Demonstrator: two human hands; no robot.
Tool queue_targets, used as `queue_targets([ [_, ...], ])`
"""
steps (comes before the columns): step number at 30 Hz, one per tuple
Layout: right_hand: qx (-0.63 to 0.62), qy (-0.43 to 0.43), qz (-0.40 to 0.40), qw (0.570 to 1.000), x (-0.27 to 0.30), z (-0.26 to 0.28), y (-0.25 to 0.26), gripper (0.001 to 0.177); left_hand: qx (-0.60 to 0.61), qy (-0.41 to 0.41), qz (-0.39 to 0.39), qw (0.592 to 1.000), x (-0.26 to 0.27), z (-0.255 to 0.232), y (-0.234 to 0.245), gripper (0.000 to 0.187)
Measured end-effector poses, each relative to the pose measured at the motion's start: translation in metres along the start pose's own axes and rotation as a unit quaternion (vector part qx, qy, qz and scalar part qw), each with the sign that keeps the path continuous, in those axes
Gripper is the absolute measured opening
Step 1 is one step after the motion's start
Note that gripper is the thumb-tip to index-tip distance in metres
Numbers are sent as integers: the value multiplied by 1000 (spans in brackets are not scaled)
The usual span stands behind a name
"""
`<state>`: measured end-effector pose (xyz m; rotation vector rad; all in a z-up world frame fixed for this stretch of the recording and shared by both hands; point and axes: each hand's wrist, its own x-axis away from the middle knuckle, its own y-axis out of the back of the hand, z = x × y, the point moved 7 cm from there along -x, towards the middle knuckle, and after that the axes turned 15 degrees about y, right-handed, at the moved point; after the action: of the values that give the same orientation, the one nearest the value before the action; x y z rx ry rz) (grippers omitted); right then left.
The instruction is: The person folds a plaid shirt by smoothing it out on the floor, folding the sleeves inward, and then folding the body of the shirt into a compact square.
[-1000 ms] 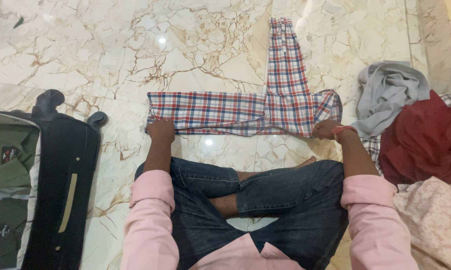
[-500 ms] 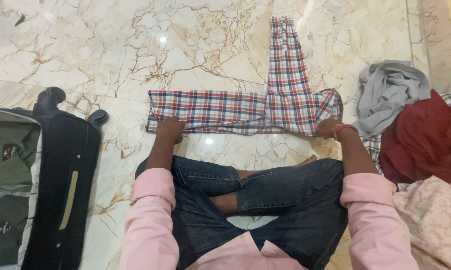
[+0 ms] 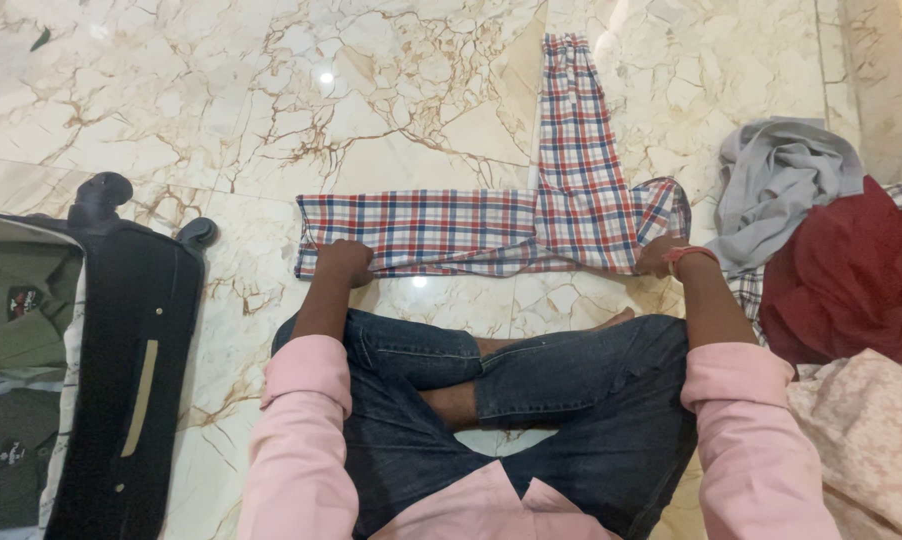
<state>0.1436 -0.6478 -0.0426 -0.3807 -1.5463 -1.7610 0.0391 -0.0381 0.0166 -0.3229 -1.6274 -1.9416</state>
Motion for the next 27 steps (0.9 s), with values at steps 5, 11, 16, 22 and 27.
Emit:
queue_targets([
  [5,22,-49,-47,997,32,33,29,42,21,-3,-30,999,2,1,8,31],
  [11,58,-54,-216,973,71,102,89,34,52,-35,-130,990,9,-7,19,30],
  [16,138,88,-260,952,49,183,101,28,37,-40,-166,985,-9,-9,5,29],
  [22,194,167,-115,960,20,287,70,40,51,-39,-233,970,-14,-7,3,52],
  [27,174,220,-155,947,0,335,55,37,49,-27,-185,981,-11,-9,7,82],
])
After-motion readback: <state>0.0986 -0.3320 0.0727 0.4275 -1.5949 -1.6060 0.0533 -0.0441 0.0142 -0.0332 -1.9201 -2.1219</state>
